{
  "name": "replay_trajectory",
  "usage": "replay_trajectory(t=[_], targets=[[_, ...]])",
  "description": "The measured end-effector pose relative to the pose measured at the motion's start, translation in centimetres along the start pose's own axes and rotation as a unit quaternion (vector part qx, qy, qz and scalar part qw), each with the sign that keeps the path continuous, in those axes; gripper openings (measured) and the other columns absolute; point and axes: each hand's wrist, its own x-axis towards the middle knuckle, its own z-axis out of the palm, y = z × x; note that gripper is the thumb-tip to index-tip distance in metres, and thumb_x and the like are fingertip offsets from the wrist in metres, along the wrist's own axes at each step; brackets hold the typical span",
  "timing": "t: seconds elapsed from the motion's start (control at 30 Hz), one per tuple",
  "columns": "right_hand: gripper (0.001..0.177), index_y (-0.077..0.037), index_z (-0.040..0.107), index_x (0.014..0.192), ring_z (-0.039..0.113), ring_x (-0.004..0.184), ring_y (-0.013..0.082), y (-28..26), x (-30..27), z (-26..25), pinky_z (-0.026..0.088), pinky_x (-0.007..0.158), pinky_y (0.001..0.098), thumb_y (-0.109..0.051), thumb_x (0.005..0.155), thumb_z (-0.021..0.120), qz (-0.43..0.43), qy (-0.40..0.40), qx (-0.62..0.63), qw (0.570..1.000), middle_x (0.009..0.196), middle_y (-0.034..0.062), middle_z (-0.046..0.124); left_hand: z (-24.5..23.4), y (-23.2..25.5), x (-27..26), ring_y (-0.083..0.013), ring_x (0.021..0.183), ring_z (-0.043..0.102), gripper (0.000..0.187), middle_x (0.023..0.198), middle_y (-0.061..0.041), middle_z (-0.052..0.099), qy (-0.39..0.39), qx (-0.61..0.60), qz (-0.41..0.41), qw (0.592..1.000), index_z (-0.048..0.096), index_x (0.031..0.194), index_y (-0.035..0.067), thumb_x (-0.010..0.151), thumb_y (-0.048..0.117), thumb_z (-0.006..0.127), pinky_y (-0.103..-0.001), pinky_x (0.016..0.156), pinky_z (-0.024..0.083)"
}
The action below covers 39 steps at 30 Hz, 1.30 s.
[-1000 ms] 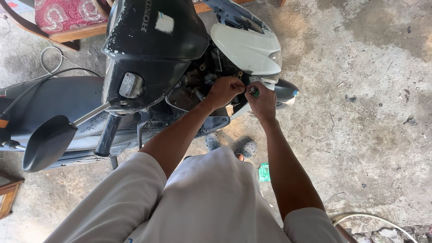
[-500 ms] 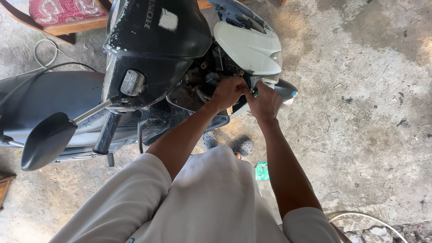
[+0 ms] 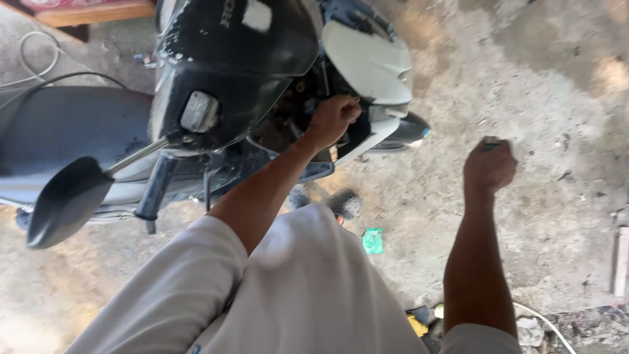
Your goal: Repairing or maintaining the electrical wiring and components of a motorcycle.
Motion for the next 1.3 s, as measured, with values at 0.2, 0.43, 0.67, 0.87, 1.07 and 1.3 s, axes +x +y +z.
replay_trajectory(t=[0.2, 0.43, 0.67, 0.87, 1.07, 1.3], targets=[[0.02, -0.005, 0.066, 0.119, 0.076, 0.093, 0.0289, -4.2, -3.9, 2.2, 0.061, 0.079, 0.0412, -0.003, 0.099, 0.065, -0.181, -0.011, 0.21, 0.961, 0.108, 0.0154, 0.076, -0.5, 1.6, -1.3, -0.0139, 0.079, 0.066, 0.011, 0.085, -0.005, 0.069, -0.019, -0.036, -0.025, 0.999, 0.068, 0.101, 0.002, 0.102, 0.013, 0.066, -0.033, 0.074, 0.055], [0.025, -0.007, 0.067, 0.128, 0.073, 0.091, 0.0269, -16.3, -10.5, -3.2, 0.061, 0.076, 0.0378, -0.009, 0.102, 0.067, -0.294, -0.114, 0.308, 0.898, 0.113, 0.0135, 0.071, -0.5, 1.7, -1.7, -0.0109, 0.086, 0.068, 0.007, 0.09, -0.002, 0.071, -0.018, -0.098, -0.031, 0.995, 0.067, 0.103, 0.003, 0.098, 0.007, 0.067, -0.029, 0.081, 0.057], [0.021, -0.006, 0.07, 0.115, 0.071, 0.094, 0.0357, -18.0, -11.4, -2.3, 0.054, 0.076, 0.0453, -0.008, 0.095, 0.077, -0.333, -0.074, 0.294, 0.893, 0.106, 0.0124, 0.071, -1.0, 1.4, -2.5, -0.0096, 0.087, 0.067, 0.01, 0.089, -0.001, 0.071, -0.039, -0.112, -0.062, 0.991, 0.07, 0.104, 0.005, 0.101, 0.014, 0.066, -0.028, 0.076, 0.055], [0.011, -0.005, 0.07, 0.106, 0.072, 0.09, 0.0324, -18.3, -11.4, -1.3, 0.054, 0.075, 0.0428, -0.008, 0.097, 0.074, -0.294, -0.094, 0.33, 0.892, 0.103, 0.0111, 0.072, -2.1, 4.6, -3.1, -0.0078, 0.089, 0.07, 0.017, 0.09, 0.001, 0.071, -0.058, -0.098, -0.126, 0.985, 0.068, 0.106, 0.008, 0.101, 0.023, 0.062, -0.028, 0.064, 0.051], [0.012, -0.003, 0.07, 0.106, 0.072, 0.091, 0.0315, -18.3, -11.2, -1.0, 0.055, 0.077, 0.0412, -0.013, 0.1, 0.073, -0.292, -0.109, 0.363, 0.878, 0.103, 0.0126, 0.073, -1.2, 1.0, -2.3, -0.0108, 0.086, 0.07, 0.016, 0.092, -0.002, 0.072, -0.064, -0.109, -0.064, 0.99, 0.067, 0.105, 0.005, 0.103, 0.021, 0.063, -0.028, 0.077, 0.055], [0.022, -0.003, 0.07, 0.1, 0.062, 0.062, 0.0153, -19.2, -10.5, -0.8, 0.049, 0.059, 0.0315, -0.025, 0.101, 0.068, -0.109, -0.273, 0.409, 0.864, 0.076, 0.0062, 0.07, -1.0, 0.5, -2.0, -0.0113, 0.078, 0.061, 0.01, 0.087, -0.002, 0.066, -0.058, -0.085, -0.037, 0.994, 0.062, 0.102, 0.004, 0.102, 0.013, 0.063, -0.031, 0.072, 0.052]])
